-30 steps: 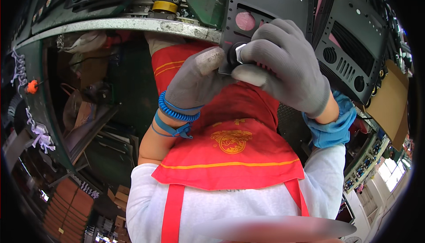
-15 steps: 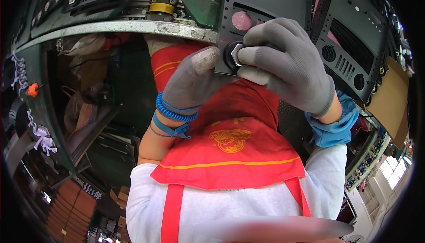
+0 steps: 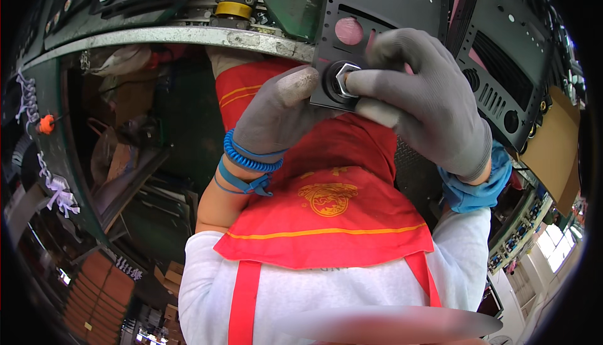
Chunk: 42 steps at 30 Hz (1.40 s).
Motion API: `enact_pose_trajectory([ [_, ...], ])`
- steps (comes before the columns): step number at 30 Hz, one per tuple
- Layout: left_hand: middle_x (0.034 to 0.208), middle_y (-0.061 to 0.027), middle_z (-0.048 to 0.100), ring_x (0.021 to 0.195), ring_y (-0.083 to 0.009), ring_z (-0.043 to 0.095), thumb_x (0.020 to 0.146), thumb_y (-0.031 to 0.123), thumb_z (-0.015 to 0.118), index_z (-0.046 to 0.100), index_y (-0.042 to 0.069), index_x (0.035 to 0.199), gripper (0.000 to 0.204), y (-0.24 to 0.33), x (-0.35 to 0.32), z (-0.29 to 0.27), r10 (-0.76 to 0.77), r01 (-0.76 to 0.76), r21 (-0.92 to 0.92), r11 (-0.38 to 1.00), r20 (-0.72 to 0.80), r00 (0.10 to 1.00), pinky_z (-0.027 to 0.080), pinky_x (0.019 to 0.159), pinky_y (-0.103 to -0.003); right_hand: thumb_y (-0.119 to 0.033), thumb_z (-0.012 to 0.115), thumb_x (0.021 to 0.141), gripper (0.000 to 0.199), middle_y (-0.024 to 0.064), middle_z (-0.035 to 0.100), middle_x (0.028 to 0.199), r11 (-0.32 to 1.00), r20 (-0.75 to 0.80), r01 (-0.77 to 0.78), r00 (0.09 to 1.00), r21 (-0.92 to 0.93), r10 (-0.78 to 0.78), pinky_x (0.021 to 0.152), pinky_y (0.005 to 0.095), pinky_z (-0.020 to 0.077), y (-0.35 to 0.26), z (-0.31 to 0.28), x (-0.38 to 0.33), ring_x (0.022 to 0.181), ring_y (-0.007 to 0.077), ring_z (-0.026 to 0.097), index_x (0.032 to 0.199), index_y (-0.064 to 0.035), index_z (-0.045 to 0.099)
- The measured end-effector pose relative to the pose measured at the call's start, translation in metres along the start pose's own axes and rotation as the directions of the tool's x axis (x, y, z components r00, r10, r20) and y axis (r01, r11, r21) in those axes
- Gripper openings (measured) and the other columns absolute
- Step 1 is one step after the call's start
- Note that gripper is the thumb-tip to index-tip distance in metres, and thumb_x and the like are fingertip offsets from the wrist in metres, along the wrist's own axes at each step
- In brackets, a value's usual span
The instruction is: Assembling electrical connector components onto plastic panels at a workshop workstation.
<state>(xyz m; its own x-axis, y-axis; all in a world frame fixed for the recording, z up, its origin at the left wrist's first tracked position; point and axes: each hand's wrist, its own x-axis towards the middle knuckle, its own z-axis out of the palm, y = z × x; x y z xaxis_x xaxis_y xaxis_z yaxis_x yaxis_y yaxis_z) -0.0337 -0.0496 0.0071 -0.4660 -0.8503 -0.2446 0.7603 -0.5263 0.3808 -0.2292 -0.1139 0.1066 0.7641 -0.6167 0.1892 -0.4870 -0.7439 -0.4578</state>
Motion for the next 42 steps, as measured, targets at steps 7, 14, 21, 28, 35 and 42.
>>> enact_pose_trajectory([
  [7, 0.133, -0.019, 0.054, 0.124, -0.0313, 0.051, 0.102, 0.032, 0.038, 0.041, -0.007, 0.137, 0.052, -0.003, 0.001, -0.013, 0.002, 0.001, -0.015, 1.0, 0.164, 0.987, 0.038, 0.107, -0.048, -0.022, 0.074, 0.074, 0.028, 0.0093, 0.061, 0.091, 0.99, -0.082, 0.138, 0.987, -0.002, -0.138, 0.074, 0.0377, 0.0465, 0.01, 0.018, 0.0, 0.083, 0.0289, 0.06, 0.095, -0.0071, 0.063],
  [14, 0.133, -0.0208, 0.053, 0.123, -0.0312, 0.052, 0.102, 0.031, 0.035, 0.042, -0.007, 0.136, 0.051, 0.003, 0.002, -0.02, -0.04, -0.015, 0.314, 0.949, 0.167, 0.985, 0.038, 0.108, -0.047, -0.037, 0.075, 0.072, 0.039, 0.0082, 0.055, 0.079, 1.0, -0.028, 0.014, 1.0, 0.009, -0.014, 0.067, 0.0374, 0.0414, 0.01, 0.026, 0.006, 0.073, 0.0291, 0.053, 0.094, -0.0076, 0.061],
  [21, 0.132, -0.0198, 0.054, 0.124, -0.0304, 0.052, 0.102, 0.03, 0.035, 0.044, -0.006, 0.135, 0.05, 0.002, -0.001, -0.008, -0.02, 0.015, 0.041, 0.999, 0.126, 0.992, 0.038, 0.108, -0.047, -0.017, 0.074, 0.07, 0.032, 0.011, 0.062, 0.111, 0.98, 0.014, 0.117, 0.993, -0.162, -0.117, 0.08, 0.0366, 0.0476, 0.004, 0.008, 0.0, 0.087, 0.0301, 0.06, 0.098, -0.007, 0.064],
  [28, 0.118, -0.012, 0.059, 0.11, -0.0223, 0.056, 0.1, 0.026, 0.044, 0.054, -0.002, 0.122, 0.037, 0.011, 0.0, 0.012, -0.039, 0.067, 0.364, 0.929, -0.084, 0.996, 0.046, 0.096, -0.038, -0.022, 0.077, 0.071, 0.032, 0.0127, 0.06, 0.103, 0.99, 0.013, 0.033, 0.999, 0.138, -0.035, 0.073, 0.0359, 0.0474, 0.011, 0.013, 0.003, 0.087, 0.0282, 0.059, 0.095, -0.0061, 0.064],
  [35, 0.131, -0.0174, 0.055, 0.123, -0.0277, 0.052, 0.102, 0.031, 0.038, 0.048, -0.005, 0.132, 0.048, -0.001, 0.005, -0.014, 0.036, -0.053, 0.071, 0.996, 0.226, 0.973, 0.043, 0.104, -0.044, -0.021, 0.076, 0.073, 0.032, 0.0164, 0.061, 0.117, 0.949, 0.001, 0.003, 1.0, 0.315, -0.003, 0.087, 0.0376, 0.0489, 0.017, 0.01, -0.003, 0.099, 0.0305, 0.061, 0.1, -0.0061, 0.069],
  [42, 0.133, -0.017, 0.054, 0.122, -0.0271, 0.053, 0.102, 0.031, 0.038, 0.046, -0.005, 0.134, 0.049, 0.013, -0.001, 0.01, -0.072, 0.095, 0.58, 0.809, -0.062, 0.995, 0.042, 0.104, -0.044, -0.016, 0.077, 0.07, 0.027, 0.011, 0.065, 0.091, 0.988, -0.028, 0.084, 0.996, 0.127, -0.082, 0.076, 0.0357, 0.0484, 0.014, 0.01, 0.003, 0.084, 0.0282, 0.062, 0.093, -0.0047, 0.068],
])
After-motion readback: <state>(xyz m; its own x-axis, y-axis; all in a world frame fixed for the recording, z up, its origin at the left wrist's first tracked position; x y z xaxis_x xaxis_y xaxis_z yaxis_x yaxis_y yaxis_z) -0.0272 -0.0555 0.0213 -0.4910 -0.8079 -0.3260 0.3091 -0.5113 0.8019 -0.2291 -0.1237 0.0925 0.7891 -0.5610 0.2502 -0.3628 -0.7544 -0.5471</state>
